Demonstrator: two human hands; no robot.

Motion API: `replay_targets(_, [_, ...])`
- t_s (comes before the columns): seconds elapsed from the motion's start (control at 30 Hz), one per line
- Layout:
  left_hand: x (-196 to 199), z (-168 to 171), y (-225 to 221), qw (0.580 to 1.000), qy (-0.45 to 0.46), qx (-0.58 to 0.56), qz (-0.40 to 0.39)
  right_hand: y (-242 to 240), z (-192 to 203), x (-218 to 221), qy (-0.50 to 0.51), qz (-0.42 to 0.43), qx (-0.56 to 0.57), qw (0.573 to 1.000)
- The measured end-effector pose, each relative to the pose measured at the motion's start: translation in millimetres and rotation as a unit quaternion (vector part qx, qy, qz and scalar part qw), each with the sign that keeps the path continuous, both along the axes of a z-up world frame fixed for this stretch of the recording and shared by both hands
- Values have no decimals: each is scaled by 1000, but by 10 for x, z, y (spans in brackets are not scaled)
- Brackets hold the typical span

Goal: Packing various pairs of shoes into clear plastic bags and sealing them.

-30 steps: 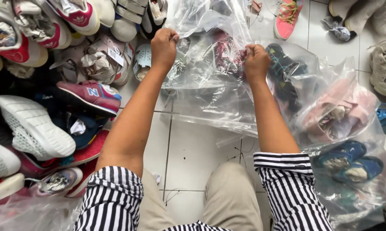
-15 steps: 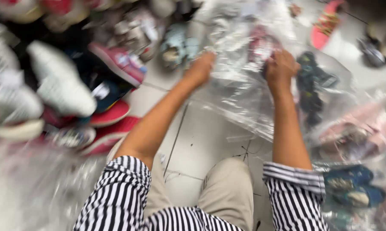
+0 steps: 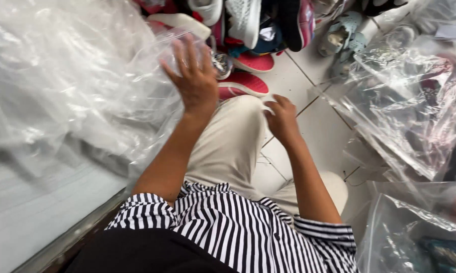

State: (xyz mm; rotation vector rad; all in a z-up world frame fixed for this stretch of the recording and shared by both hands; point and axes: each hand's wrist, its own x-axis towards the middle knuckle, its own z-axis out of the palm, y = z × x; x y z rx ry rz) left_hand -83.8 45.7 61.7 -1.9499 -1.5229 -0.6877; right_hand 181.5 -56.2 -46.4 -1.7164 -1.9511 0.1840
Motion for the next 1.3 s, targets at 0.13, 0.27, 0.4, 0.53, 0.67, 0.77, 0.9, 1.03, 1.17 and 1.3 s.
replay_targets(0.13, [-797,388,49,941,-65,-287,165,267,518,-1080,83,105,-73,988])
replay_targets(0.27, [-1097,-55,193,945,-107,-279,135,436,999,-1442,129,143,-81,978])
replay_targets(0.4, [-719,330,102,950,-172,-239,-101,469,1346,-1269,174,67,49,981])
replay_targets(0.53, [-49,973,-417,920,-115,-189,-325,142,1944,-833,1,-14,161,987])
replay_targets(0.67, [312,1269,-889,875,-174,-176,-416,-339,2223,-482,-24,-37,116,992])
replay_targets(0.77, [447,1458,-1076,883,-112,-180,-419,-709,2345,-304,108,15,25,994])
replay_targets(0.9, [568,1885,-1031,864,-85,-135,-477,-1065,2661,-112,286,43,18,957])
replay_targets(1.03, [773,2197,-862,836,-38,-120,-534,-1253,3081,90,96,-8,113,989])
replay_targets(1.17, [846,2236,-717,849,68,-136,-507,-1576,3236,468,-14,-67,221,973])
replay_targets(1.3, [894,1748,-1007,793,46,-143,-590,-2060,2911,406,-83,-110,237,962])
